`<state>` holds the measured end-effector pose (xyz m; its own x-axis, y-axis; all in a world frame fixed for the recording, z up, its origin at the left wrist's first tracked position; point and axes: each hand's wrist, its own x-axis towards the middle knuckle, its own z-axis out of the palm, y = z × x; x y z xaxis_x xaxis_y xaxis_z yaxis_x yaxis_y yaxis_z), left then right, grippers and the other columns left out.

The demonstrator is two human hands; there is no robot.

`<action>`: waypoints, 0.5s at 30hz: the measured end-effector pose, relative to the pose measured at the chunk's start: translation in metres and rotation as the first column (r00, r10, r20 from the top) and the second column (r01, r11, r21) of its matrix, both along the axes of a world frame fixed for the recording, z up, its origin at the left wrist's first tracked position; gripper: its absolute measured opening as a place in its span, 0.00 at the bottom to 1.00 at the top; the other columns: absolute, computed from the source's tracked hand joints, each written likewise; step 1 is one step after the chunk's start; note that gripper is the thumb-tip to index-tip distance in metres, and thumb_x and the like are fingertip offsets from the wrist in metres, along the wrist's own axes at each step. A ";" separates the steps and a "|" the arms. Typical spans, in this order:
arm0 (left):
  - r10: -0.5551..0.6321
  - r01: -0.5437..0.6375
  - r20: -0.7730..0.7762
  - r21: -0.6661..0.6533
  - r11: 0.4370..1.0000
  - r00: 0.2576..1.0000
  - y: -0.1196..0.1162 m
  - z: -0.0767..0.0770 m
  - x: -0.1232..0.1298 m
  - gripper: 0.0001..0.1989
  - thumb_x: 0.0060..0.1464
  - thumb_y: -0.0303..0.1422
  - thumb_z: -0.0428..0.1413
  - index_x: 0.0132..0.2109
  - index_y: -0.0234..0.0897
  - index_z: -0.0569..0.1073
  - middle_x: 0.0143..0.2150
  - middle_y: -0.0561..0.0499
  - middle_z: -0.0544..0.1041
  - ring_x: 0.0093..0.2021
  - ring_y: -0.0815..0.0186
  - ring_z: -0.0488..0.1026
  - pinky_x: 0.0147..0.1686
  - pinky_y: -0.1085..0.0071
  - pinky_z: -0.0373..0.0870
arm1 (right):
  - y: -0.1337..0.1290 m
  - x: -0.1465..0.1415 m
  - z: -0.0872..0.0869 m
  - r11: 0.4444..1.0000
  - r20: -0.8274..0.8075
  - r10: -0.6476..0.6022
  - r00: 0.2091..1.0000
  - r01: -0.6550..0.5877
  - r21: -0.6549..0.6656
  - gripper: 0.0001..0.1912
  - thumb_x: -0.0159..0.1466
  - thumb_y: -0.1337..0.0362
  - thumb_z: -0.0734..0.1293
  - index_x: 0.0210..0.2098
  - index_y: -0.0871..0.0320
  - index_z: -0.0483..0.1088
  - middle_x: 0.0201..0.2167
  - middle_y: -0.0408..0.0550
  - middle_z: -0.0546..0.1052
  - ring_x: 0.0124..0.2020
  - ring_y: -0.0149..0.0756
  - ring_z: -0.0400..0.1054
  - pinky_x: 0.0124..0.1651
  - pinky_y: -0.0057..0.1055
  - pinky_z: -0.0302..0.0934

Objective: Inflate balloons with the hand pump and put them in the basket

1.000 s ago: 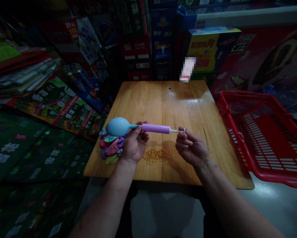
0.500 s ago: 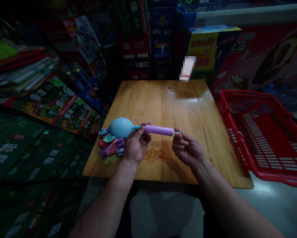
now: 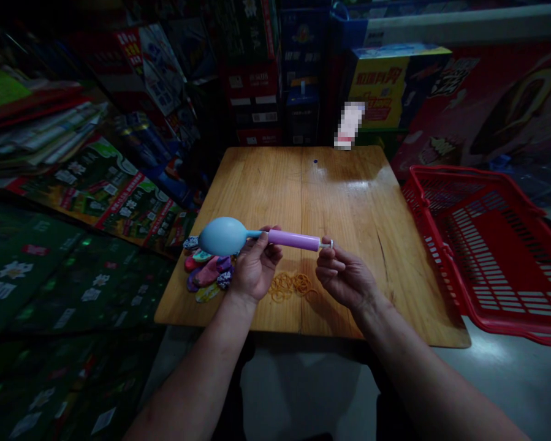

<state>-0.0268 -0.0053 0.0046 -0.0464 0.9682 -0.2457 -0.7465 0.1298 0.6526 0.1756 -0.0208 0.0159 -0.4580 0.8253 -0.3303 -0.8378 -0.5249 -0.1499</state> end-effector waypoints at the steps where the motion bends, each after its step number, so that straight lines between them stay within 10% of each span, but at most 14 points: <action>1: 0.001 -0.001 0.012 -0.002 1.000 1.000 0.000 -0.001 0.002 0.09 0.57 0.32 0.64 0.45 0.37 0.80 0.49 0.47 0.82 0.31 0.74 0.77 0.32 0.78 0.77 | 0.000 -0.003 0.000 1.000 0.000 -0.003 1.000 0.003 0.003 0.04 0.67 0.73 0.65 0.42 0.61 0.70 0.26 0.40 0.74 0.18 0.18 0.60 0.23 0.17 0.58; 15: 0.086 -0.087 0.020 0.042 0.995 0.996 0.009 0.009 -0.017 0.07 0.59 0.31 0.62 0.45 0.37 0.80 0.48 0.49 0.82 0.30 0.77 0.76 0.31 0.83 0.75 | 0.006 0.022 0.007 0.996 0.009 -0.044 0.999 0.043 0.081 0.08 0.69 0.72 0.64 0.47 0.60 0.70 0.28 0.39 0.74 0.19 0.18 0.61 0.24 0.18 0.59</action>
